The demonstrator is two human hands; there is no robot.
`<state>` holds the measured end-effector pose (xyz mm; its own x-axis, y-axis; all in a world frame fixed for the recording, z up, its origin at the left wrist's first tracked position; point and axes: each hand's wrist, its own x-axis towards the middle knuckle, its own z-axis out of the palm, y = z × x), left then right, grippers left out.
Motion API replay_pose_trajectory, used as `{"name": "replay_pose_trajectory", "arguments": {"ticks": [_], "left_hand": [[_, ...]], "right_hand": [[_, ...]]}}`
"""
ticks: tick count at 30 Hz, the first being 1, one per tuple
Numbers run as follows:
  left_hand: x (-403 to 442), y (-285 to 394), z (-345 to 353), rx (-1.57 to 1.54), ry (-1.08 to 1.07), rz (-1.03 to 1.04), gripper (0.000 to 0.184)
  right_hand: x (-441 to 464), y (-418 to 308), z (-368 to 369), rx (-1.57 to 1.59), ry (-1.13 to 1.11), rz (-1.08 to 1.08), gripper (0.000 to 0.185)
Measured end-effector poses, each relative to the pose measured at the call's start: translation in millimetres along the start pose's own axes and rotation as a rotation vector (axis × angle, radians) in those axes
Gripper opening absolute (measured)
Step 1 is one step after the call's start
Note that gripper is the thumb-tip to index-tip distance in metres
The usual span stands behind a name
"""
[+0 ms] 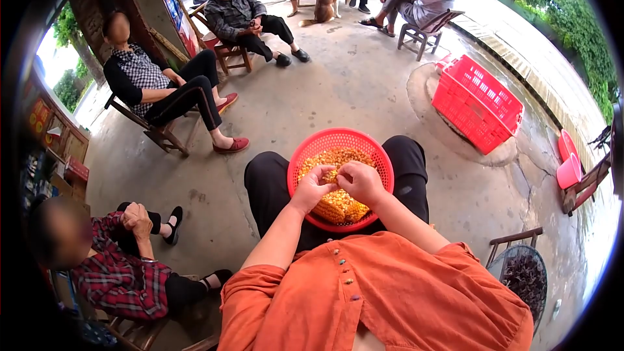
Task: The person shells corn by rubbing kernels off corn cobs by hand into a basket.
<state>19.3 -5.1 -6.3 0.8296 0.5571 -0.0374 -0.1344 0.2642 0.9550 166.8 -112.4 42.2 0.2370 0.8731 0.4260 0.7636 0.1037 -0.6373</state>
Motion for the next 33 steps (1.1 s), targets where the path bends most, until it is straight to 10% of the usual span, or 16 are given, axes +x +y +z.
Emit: {"name": "replay_pose_trajectory", "arguments": {"ticks": [33], "left_hand": [[1.2,-17.0,-2.1,0.546,0.027,0.189,0.038]], "right_hand": [[-6.7,8.7,2.9,-0.123,-0.147,0.094,0.017]]}}
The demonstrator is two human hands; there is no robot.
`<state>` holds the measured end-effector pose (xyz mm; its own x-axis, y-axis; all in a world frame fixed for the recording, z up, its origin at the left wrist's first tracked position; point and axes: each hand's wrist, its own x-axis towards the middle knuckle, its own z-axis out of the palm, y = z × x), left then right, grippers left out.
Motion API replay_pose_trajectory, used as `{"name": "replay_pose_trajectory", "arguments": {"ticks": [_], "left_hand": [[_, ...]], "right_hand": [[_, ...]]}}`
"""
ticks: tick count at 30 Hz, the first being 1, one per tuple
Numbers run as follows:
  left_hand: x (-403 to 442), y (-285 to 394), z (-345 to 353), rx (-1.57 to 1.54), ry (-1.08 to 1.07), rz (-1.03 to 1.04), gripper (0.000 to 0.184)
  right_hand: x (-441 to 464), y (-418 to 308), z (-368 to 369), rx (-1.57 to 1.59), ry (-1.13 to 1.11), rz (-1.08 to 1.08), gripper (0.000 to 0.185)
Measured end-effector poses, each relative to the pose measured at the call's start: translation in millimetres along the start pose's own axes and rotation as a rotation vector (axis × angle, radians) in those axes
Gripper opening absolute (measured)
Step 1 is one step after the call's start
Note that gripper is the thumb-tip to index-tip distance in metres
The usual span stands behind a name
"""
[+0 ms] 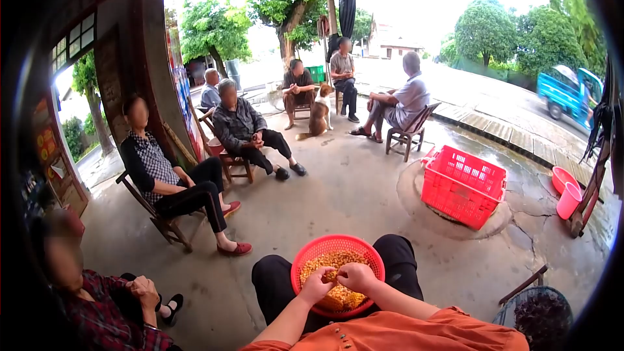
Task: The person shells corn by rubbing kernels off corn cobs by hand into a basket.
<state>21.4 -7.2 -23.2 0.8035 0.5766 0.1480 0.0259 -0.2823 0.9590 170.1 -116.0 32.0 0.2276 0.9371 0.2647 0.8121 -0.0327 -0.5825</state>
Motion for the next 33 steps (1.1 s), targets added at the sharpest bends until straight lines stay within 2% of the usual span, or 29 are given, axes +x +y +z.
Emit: {"name": "replay_pose_trajectory", "arguments": {"ticks": [6,9,13,19,21,23,24,25,27,29,30,31,33], "left_hand": [[2.9,-14.1,0.0,-0.007,0.003,0.006,0.04],[2.7,-11.3,0.1,0.096,-0.022,-0.009,0.038],[2.4,-8.3,-0.7,0.027,-0.033,-0.004,0.039],[4.5,-17.4,-2.2,-0.083,-0.098,-0.096,0.04],[4.1,-18.2,-3.1,-0.07,-0.119,-0.067,0.038],[2.5,-12.1,-3.4,-0.028,-0.084,0.083,0.035],[1.9,-2.6,-3.8,0.007,-0.088,0.005,0.033],[4.9,-12.3,-2.6,-0.027,-0.107,0.068,0.034],[5.1,-11.1,1.3,-0.032,-0.099,-0.048,0.035],[2.0,3.2,-4.8,0.222,-0.084,0.071,0.038],[1.3,-4.4,-7.7,0.175,-0.077,0.018,0.04],[2.9,-6.4,-3.3,-0.005,-0.044,0.022,0.041],[1.7,-1.5,-5.7,-0.07,-0.085,-0.122,0.041]], "right_hand": [[-0.9,-1.1,10.7,-0.131,0.016,0.002,0.017],[-0.6,4.5,12.1,-0.077,0.018,-0.008,0.018],[-0.2,6.1,5.0,0.031,-0.093,0.118,0.02],[-2.0,-0.3,9.2,-0.049,-0.049,0.088,0.02],[0.5,3.1,13.0,-0.047,-0.138,0.125,0.021],[4.1,15.7,26.8,-0.037,-0.143,0.035,0.024],[3.5,7.4,18.9,-0.08,-0.144,0.027,0.025],[4.0,16.3,23.7,-0.114,-0.151,0.029,0.026],[0.0,8.9,3.5,-0.135,-0.176,0.079,0.028],[1.6,11.6,-4.3,-0.142,-0.277,0.157,0.028],[2.8,29.8,13.6,-0.032,-0.162,0.114,0.028],[1.9,29.0,10.8,0.047,-0.159,0.151,0.028],[3.5,28.3,11.6,0.141,-0.193,0.217,0.03]]}}
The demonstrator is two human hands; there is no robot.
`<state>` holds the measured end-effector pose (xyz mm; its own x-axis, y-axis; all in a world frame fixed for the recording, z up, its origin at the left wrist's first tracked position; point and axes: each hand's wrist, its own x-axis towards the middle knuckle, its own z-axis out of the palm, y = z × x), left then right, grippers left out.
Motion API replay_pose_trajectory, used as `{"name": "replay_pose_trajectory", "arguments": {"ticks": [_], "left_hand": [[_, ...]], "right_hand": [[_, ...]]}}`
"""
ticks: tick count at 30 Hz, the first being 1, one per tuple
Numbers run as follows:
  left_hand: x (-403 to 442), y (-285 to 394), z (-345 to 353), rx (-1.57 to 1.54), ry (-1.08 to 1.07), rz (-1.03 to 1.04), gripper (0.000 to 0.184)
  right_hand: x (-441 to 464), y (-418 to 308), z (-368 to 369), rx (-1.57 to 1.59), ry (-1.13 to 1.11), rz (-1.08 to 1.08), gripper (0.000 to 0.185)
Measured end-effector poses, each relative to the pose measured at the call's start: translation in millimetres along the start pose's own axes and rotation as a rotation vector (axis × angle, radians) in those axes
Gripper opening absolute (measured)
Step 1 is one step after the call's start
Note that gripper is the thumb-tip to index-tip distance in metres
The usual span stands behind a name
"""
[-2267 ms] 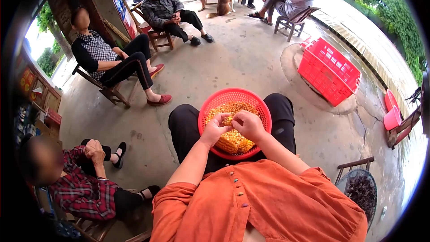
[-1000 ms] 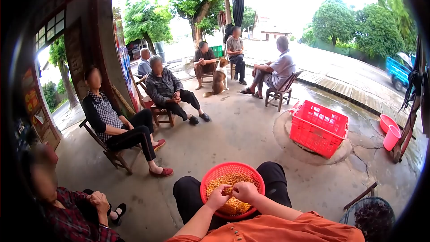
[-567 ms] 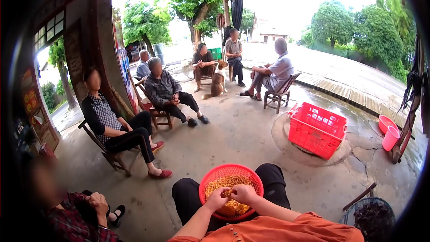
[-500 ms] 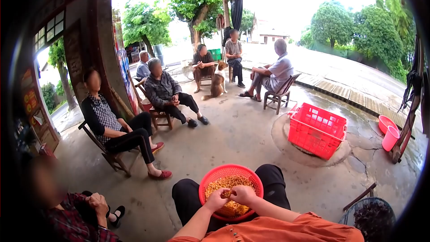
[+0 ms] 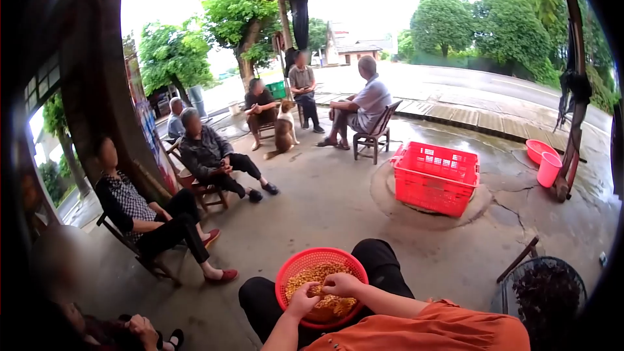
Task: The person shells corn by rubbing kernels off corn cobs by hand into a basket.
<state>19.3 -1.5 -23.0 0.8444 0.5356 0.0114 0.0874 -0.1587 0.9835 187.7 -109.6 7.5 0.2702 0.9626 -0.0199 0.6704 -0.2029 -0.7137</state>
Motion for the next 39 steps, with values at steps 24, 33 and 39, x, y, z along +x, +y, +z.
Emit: {"name": "replay_pose_trajectory", "arguments": {"ticks": [24,33,39], "left_hand": [[-3.6,6.5,4.8,0.099,0.006,0.004,0.032],[-3.2,7.7,7.5,0.073,-0.029,0.02,0.033],[-6.4,15.3,-3.0,-0.114,0.027,-0.051,0.034]], "right_hand": [[-1.8,-17.2,3.6,-0.041,0.076,-0.043,0.023],[-1.4,-4.7,4.5,-0.046,0.011,-0.111,0.021],[6.0,12.1,-0.7,-0.076,0.062,-0.017,0.022]]}}
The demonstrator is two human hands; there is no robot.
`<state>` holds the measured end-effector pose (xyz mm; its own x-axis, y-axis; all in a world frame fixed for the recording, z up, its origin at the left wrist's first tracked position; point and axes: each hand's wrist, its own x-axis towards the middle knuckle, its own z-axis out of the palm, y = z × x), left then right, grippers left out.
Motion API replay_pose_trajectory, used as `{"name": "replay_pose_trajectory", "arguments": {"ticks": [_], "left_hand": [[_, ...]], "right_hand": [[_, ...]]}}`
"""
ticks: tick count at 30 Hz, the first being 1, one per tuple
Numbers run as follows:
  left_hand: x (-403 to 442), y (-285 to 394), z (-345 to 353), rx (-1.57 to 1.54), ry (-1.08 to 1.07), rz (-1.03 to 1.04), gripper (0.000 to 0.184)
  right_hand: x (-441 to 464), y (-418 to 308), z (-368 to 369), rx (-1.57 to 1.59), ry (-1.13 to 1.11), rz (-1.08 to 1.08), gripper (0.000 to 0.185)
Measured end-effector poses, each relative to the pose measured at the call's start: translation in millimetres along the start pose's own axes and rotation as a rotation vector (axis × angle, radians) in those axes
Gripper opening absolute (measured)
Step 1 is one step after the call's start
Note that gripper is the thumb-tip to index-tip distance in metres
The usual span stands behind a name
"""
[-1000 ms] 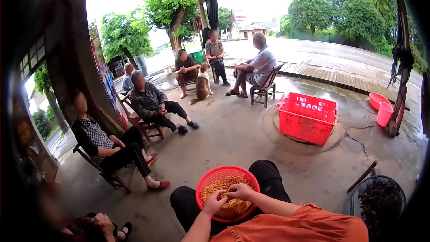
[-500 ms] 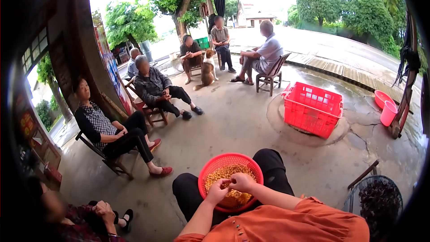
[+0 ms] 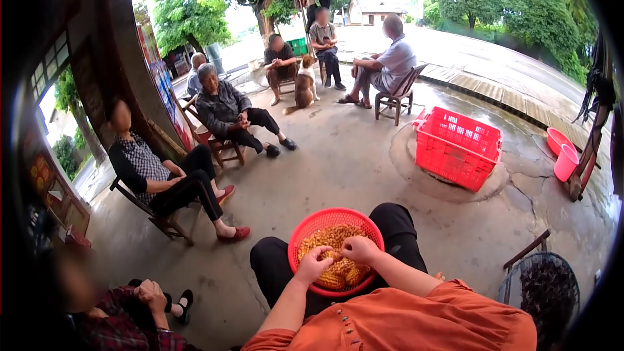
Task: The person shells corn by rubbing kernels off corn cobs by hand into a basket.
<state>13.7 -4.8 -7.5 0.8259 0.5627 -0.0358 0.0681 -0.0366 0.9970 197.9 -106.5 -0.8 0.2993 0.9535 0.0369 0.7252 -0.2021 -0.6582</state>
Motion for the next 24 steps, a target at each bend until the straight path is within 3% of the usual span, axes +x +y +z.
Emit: {"name": "replay_pose_trajectory", "arguments": {"ticks": [3,5,10,19,24], "left_hand": [[10.4,-23.5,-2.3,-0.205,0.048,-0.052,0.042],[3.5,-1.7,1.1,-0.192,0.057,-0.036,0.042],[6.6,-0.7,0.7,-0.329,0.043,-0.047,0.045],[4.6,-3.9,2.6,-0.113,0.006,0.049,0.038],[2.7,-3.0,6.1,-0.176,0.005,0.058,0.036]], "right_hand": [[-1.1,1.8,7.0,0.154,0.168,-0.034,0.02],[1.4,7.6,9.4,0.338,0.194,-0.074,0.014],[0.5,-7.9,-0.5,0.791,-0.031,0.177,0.014],[-3.0,-25.7,-1.1,0.717,-0.063,0.175,0.019],[-5.2,-27.7,-3.0,0.669,-0.066,0.197,0.02]]}}
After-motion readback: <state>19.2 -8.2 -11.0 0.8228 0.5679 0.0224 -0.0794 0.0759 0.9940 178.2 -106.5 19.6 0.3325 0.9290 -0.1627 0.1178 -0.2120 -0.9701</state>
